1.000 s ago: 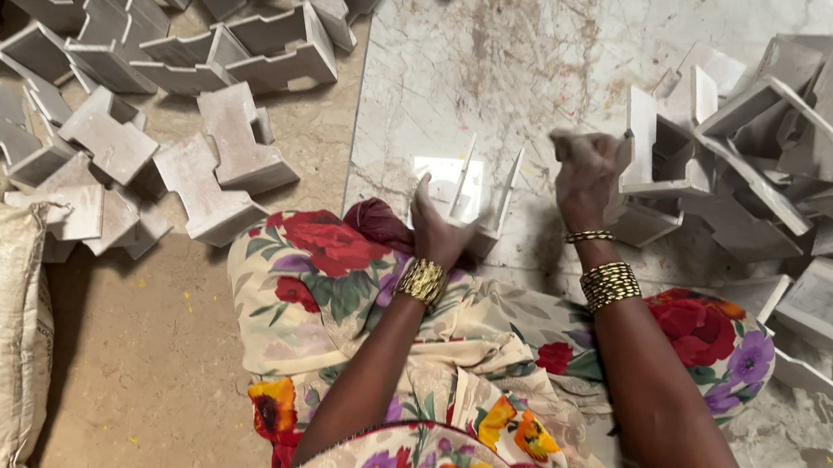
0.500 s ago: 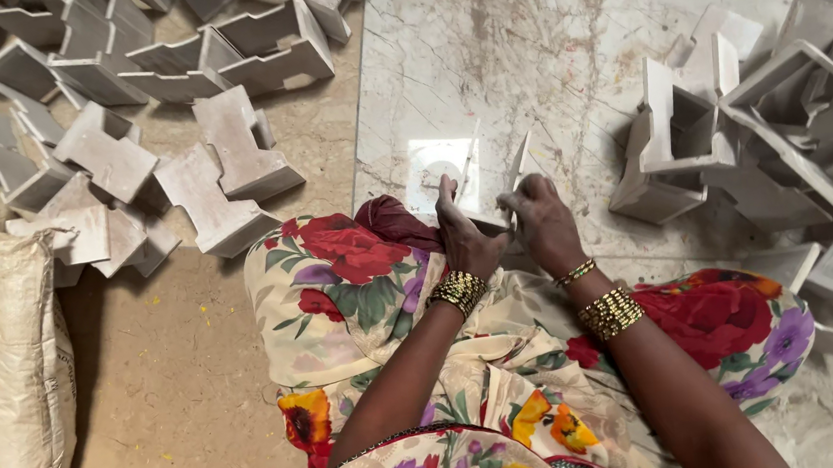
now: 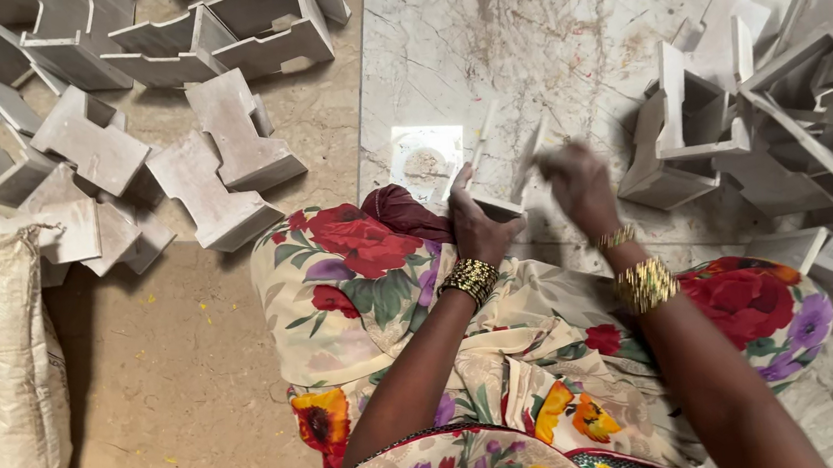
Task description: The person sits on the floor among piles of white plaster mold pieces. They pick up pieces one at a time, turn them over and rub or feel their surfaces and edges, then place them into a separate pile, repeating this handling across the episode.
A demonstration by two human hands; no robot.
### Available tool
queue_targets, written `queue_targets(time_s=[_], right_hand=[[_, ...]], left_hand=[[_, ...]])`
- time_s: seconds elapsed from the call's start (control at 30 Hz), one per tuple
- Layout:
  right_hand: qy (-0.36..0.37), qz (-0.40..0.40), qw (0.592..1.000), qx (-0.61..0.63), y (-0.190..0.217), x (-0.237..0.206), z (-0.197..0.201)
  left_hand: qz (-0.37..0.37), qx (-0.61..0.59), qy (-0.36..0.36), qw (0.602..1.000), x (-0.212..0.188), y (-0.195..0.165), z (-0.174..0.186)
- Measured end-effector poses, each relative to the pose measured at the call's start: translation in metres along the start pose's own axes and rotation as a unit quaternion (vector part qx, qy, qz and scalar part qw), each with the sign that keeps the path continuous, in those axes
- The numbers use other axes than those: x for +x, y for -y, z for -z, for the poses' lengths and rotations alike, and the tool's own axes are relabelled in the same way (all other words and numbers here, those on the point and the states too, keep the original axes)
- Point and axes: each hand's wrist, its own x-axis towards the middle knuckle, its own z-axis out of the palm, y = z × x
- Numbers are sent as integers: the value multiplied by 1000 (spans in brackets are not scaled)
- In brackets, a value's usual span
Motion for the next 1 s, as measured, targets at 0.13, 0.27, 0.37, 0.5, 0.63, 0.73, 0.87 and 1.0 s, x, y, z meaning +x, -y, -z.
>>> queue_targets(time_s=[0.13, 0.27, 0.37, 0.5, 0.63, 0.73, 0.87, 1.0], right_hand=[[-101, 42, 992, -64, -18, 63, -10], [-50, -5, 995, -81, -9, 92, -34], [8, 28, 991, -131, 7, 81, -48], [72, 55, 992, -89, 21, 47, -57], [32, -31, 998, 36, 23, 41, -49], [84, 2, 995, 51, 32, 37, -40], [95, 71, 991, 68, 45, 24, -25], [104, 148, 981, 73, 44, 17, -10]], left_hand=[[-54, 8, 30, 998, 3, 5, -2], [-53, -31, 24, 998, 6, 7, -5], [-16, -32, 47, 998, 8, 12, -6], [-62, 1, 25, 998, 11, 17, -11], [-26, -10, 31, 999, 9, 14, -11], [-11, -27, 33, 999, 12, 7, -6], [-46, -15, 50, 998, 11, 2, 0], [-34, -73, 60, 995, 7, 4, 3]])
